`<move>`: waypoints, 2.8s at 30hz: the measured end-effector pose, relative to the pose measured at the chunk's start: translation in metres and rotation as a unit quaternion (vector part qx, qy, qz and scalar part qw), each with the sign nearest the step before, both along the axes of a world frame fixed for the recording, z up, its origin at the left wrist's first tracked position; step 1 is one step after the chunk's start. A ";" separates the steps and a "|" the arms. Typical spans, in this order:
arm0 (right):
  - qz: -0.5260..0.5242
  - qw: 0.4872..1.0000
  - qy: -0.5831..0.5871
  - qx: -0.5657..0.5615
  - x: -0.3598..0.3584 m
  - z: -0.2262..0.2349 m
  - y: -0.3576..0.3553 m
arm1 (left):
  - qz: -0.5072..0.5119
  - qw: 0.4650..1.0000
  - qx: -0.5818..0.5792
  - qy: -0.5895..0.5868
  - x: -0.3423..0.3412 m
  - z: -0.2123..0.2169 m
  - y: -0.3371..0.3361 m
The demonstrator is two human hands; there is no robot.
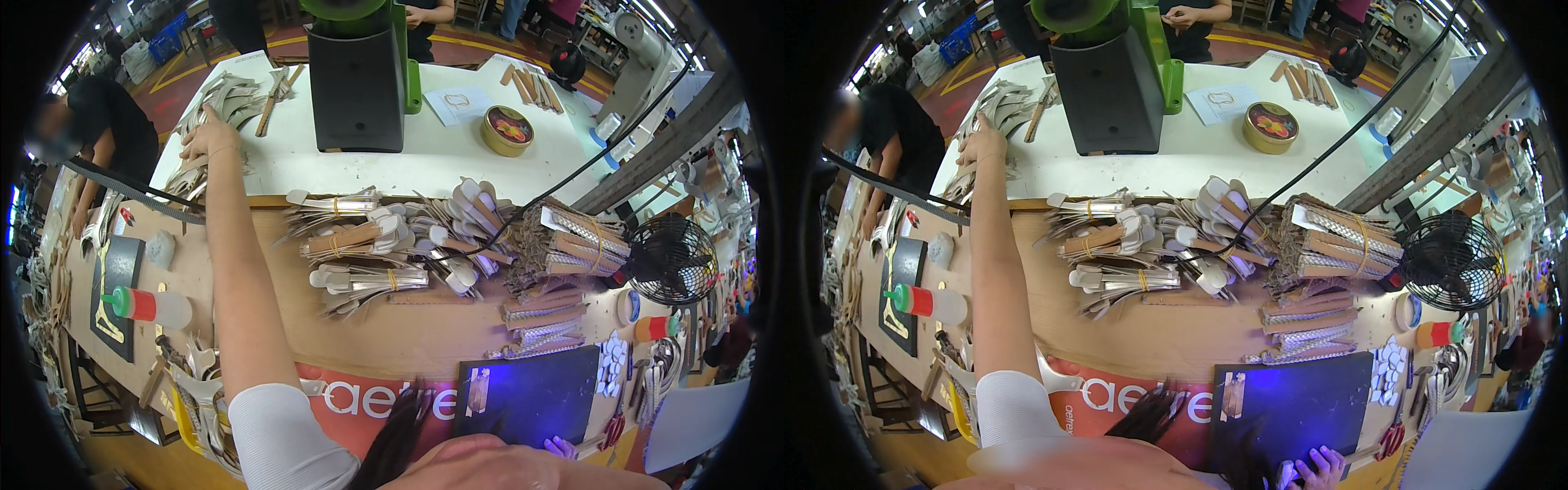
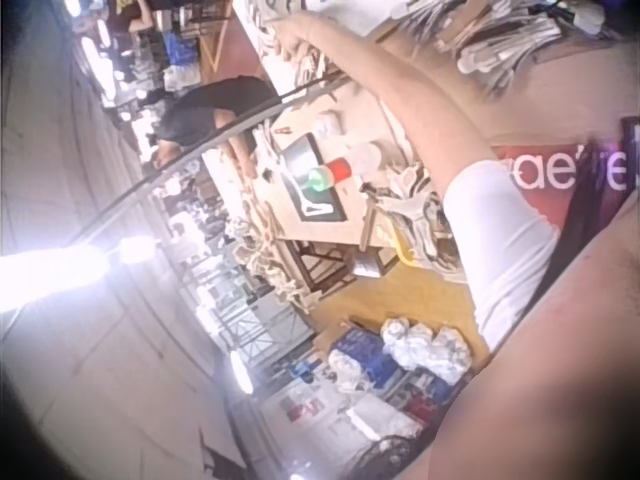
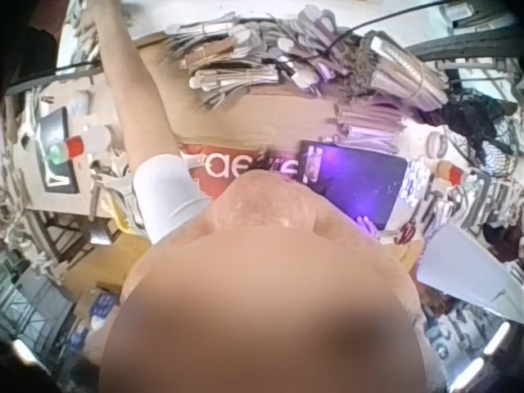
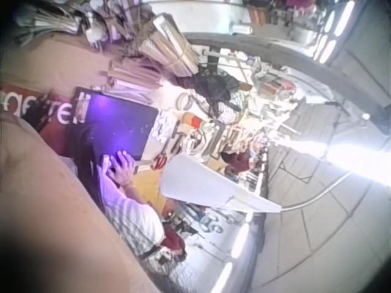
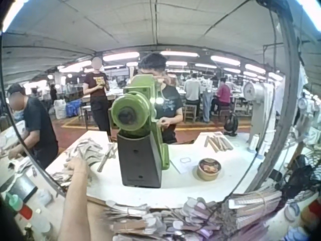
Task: The person repeatedly picks up small silver decorative pieces, places them on a black work surface, and uses a hammer to tap them flat. They then use scissors to trim attached ribbons or straps. The person stacks the finished pieces and continues the cycle with new items.
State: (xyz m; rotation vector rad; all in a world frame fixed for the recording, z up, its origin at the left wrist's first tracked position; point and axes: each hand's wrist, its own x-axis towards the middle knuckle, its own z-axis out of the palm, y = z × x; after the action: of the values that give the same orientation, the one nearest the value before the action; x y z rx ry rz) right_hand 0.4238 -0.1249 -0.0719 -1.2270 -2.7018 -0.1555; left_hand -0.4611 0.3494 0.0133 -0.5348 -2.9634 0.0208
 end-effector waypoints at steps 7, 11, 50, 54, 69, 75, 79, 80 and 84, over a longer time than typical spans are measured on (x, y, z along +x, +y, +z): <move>-0.078 0.995 0.058 -0.004 -0.030 0.010 0.003 | -0.053 0.996 0.065 0.028 -0.017 0.013 -0.018; 0.027 0.999 0.005 0.043 -0.042 0.017 0.009 | -0.107 0.985 0.133 0.014 -0.019 0.044 -0.049; -0.030 0.994 0.078 -0.065 -0.080 0.059 0.020 | -0.473 0.742 0.475 0.006 0.243 0.235 -0.407; -0.016 0.993 0.104 -0.060 -0.081 0.061 0.020 | -0.422 0.837 0.316 0.148 0.283 0.221 -0.457; -0.303 0.871 0.375 -0.092 0.030 0.086 0.046 | -0.584 0.767 0.219 0.151 0.481 0.096 -0.511; -0.355 0.810 0.457 -0.090 0.061 0.105 0.029 | -0.600 0.790 0.117 -0.044 0.575 0.020 -0.523; -0.305 0.845 0.422 -0.117 0.043 0.099 0.030 | -0.626 0.775 0.053 -0.072 0.589 -0.001 -0.537; -0.284 0.878 0.375 -0.092 0.038 0.097 0.032 | -0.629 0.772 0.025 -0.087 0.586 0.001 -0.539; -0.277 0.894 0.337 -0.100 0.021 0.090 0.042 | -0.665 0.727 -0.021 -0.166 0.568 0.023 -0.542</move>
State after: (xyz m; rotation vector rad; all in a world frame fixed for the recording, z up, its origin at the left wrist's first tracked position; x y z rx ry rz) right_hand 0.4444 -0.0826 0.0185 -1.6901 -1.7629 0.4160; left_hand 0.1068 -0.1926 0.0368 -2.6637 -2.0604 -0.1612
